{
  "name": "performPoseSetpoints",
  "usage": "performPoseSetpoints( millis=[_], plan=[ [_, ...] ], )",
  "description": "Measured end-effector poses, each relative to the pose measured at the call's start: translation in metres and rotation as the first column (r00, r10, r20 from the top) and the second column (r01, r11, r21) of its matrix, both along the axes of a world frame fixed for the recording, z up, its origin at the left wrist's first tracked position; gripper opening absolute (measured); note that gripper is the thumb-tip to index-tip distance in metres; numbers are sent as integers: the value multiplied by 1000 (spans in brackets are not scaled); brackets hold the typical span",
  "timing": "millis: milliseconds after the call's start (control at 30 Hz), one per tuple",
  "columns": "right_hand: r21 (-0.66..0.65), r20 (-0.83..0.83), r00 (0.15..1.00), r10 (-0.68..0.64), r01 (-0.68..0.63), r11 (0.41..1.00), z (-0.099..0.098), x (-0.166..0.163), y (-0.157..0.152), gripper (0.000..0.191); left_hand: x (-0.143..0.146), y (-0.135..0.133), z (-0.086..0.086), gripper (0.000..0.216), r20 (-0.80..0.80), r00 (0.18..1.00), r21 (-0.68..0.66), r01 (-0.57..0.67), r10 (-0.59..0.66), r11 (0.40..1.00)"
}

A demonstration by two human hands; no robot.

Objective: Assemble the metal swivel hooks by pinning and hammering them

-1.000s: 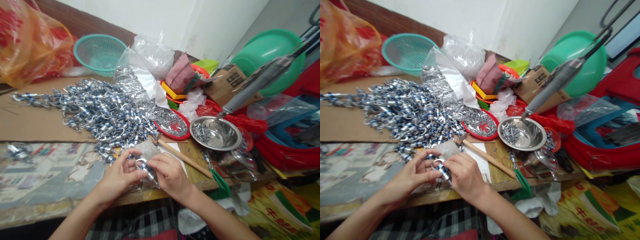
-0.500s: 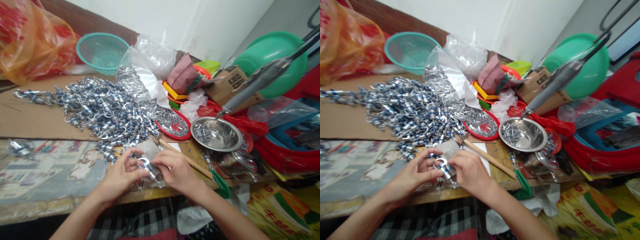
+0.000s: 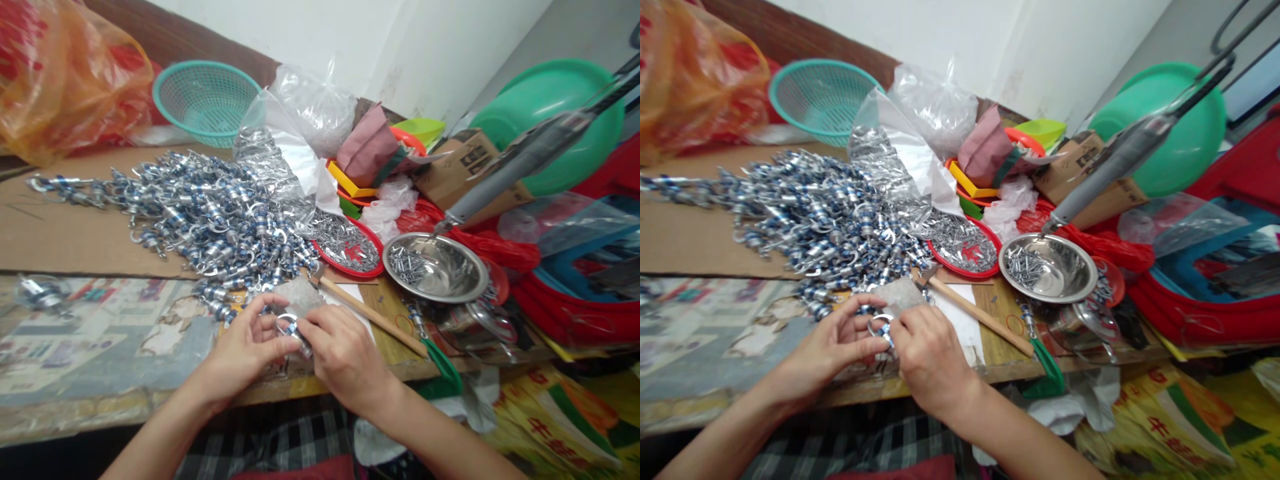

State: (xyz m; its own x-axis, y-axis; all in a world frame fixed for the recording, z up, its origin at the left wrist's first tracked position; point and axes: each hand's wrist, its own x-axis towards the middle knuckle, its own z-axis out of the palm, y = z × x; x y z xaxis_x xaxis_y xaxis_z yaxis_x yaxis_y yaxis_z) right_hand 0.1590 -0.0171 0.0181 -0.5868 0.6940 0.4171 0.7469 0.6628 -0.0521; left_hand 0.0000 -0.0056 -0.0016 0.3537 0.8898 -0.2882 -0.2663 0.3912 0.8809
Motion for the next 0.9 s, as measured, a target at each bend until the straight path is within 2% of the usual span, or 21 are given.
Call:
performPoseSetpoints(
  millis=[167,300,333,400,500,567,667,800,900],
  plan=[
    [-154,-14,999,-29,27,988,2,-3,-12,27,-1,0,2,52,-23,1000,-10,-5,5,1000],
    [-243,-248,968,-43,-19,970,-4,14,-11,37,0,0,3,54,-34,999,-18,-16,15,1000],
    [-242,-322,944,-74,-6,970,-7,23,-6,38,0,0,4,54,-41,999,-21,-18,17,1000],
    [-227,-383,900,-210,129,965,-15,43,9,36,1,-1,5,52,-58,998,-23,-27,26,999],
    [-330,-173,884,-435,364,871,-29,71,33,29,1,-1,6,51,-72,997,-19,-29,27,999],
    [-431,-38,884,-465,406,806,-34,80,41,21,1,-1,6,52,-73,997,-23,-29,28,999],
    [-482,-67,879,-471,385,787,-29,81,38,14,1,-1,4,54,-63,998,-31,-18,16,999],
    [-572,-216,845,-489,296,765,-17,79,27,21,1,-1,4,54,-71,998,-24,-4,3,1000],
    [-595,-244,838,-488,268,758,-21,83,26,25,1,-1,6,53,-84,996,-15,-7,5,1000]
  ],
)
